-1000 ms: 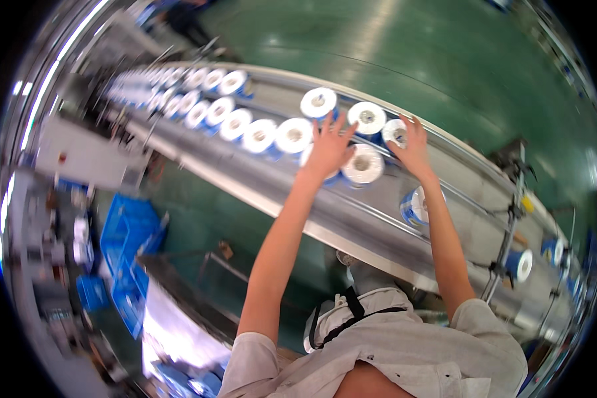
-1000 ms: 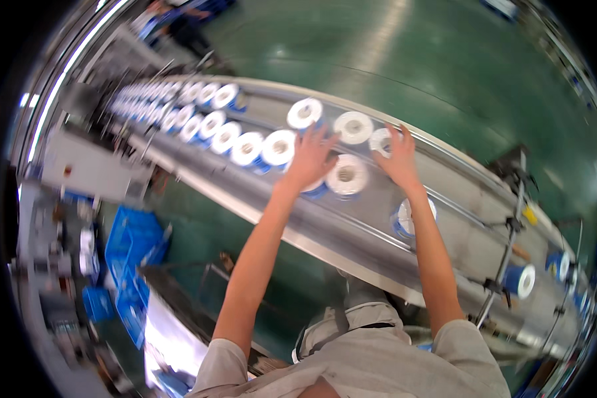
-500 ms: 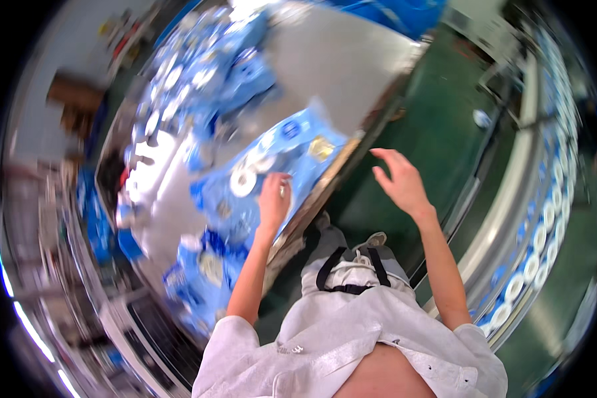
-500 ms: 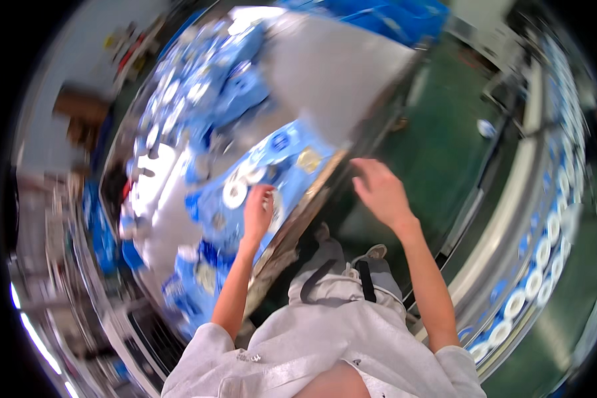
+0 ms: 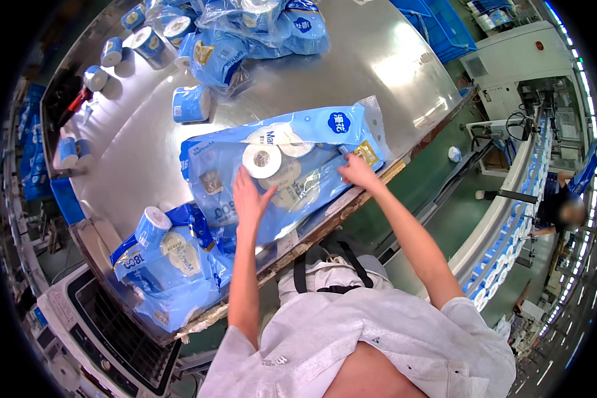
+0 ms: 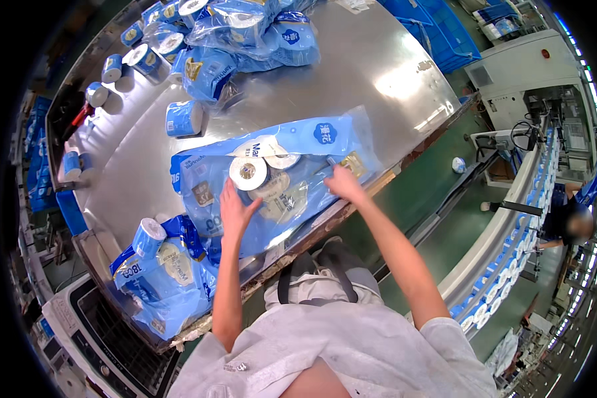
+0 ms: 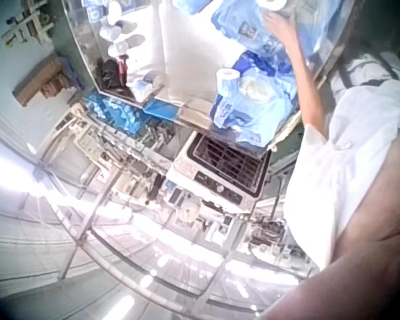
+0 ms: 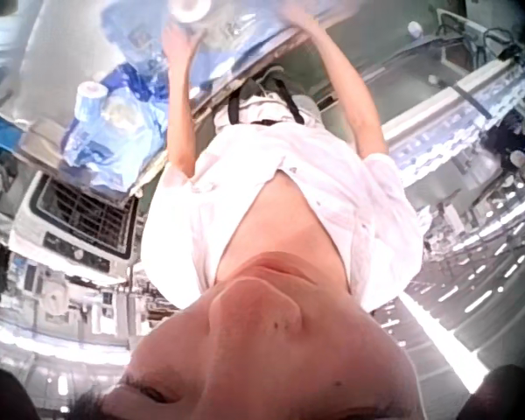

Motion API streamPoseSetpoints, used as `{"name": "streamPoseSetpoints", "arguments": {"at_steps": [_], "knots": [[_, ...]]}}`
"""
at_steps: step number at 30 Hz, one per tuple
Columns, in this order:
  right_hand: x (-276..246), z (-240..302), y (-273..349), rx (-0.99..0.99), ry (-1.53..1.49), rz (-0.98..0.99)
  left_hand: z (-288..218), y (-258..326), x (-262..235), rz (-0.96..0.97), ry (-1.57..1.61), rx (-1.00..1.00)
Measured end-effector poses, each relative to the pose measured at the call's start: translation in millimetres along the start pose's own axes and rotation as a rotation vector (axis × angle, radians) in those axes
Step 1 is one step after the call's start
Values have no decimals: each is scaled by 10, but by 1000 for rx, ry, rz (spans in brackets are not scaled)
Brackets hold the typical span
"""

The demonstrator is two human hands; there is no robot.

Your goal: The person repeatedly picks toilet paper rolls from a conveyor belt and places them into blue plastic packaging on a metal table. They arrange the rolls inside the packaging and occasionally move completed packages aside. The process is continuous and repetitive throughout the clip.

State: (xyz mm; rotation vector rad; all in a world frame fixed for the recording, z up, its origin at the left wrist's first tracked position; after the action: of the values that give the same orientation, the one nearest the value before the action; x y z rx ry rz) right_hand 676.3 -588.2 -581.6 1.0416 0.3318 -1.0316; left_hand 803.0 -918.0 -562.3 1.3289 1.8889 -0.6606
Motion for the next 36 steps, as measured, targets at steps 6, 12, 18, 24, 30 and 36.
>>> {"name": "streamPoseSetpoints", "arguments": {"at_steps": [6,12,18,24,30,36], "knots": [[-505,913,-93,-245,394,-384,-453,-913,18,423,-118,-6],[-653,1130,-635,-320,653,-330,-566,-1099,466,249,-135,241],[-316,1150,-591,-502,546,-109,-452,-774,212,170,-309,275],[183,1187,181,-785,412,145,120,106,-449,309,-349,336],[271,1145,191,-668,169,45,320,604,-734,328,-378,336],[35,1404,626,-947,345,-416,238,727,-726,277,-391,109]]}}
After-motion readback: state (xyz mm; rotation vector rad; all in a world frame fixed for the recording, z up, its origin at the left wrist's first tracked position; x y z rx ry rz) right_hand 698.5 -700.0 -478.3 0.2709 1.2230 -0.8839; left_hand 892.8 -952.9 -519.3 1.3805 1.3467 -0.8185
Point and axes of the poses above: each hand's wrist, its own y-axis away from the middle knuckle, its own x-axis out of the palm, z = x × y, the point moved 3 cm from there along -y, towards the middle knuckle, and after that the axes turned 6 degrees about -z, right-handed, at the moved point
